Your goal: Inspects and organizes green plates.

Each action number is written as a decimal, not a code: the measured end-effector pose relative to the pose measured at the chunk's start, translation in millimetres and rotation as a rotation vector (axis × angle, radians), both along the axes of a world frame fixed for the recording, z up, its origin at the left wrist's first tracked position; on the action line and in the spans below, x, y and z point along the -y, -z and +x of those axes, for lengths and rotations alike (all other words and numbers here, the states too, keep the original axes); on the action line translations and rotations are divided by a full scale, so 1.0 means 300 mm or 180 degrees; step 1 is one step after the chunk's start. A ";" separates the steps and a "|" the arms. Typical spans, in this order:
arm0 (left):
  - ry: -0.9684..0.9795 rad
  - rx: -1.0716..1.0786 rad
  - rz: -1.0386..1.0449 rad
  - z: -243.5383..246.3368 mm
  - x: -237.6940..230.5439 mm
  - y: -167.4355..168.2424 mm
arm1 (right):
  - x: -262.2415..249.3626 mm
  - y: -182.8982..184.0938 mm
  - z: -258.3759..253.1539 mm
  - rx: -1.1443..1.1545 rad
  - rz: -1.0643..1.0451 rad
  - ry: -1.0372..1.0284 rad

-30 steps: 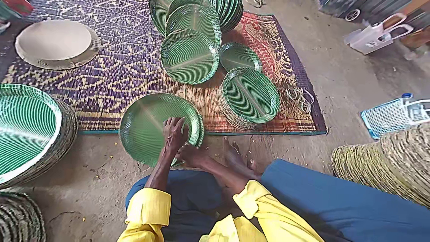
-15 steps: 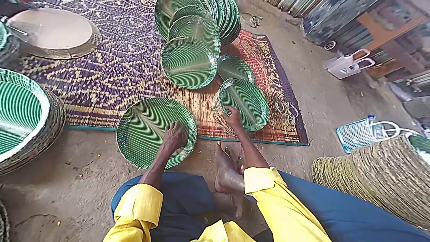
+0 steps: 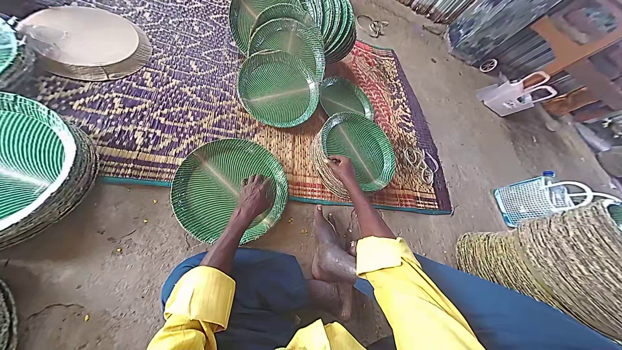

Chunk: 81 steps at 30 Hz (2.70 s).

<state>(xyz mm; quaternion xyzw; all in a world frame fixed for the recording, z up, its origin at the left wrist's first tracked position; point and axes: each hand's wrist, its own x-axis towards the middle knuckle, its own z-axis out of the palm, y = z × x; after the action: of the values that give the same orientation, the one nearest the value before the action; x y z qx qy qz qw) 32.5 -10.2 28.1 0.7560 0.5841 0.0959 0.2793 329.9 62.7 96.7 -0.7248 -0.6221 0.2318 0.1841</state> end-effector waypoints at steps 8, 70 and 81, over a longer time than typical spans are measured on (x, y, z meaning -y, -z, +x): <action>-0.0057 0.0023 0.0036 0.000 0.010 0.007 | -0.013 0.004 0.012 -0.0392 -0.0062 0.0132; -0.0214 0.0297 0.0265 -0.011 0.013 -0.011 | 0.001 -0.041 -0.050 0.0456 0.0514 0.0121; -0.0642 0.1080 0.2907 -0.061 0.072 -0.030 | 0.449 0.168 -0.563 0.0161 0.0292 -0.3223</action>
<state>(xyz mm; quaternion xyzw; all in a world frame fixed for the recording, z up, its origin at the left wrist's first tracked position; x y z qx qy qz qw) 14.3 -31.7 37.1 0.7147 0.4990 0.4902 0.0001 161.0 -72.1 46.2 -0.3290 -0.9092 0.2467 0.0651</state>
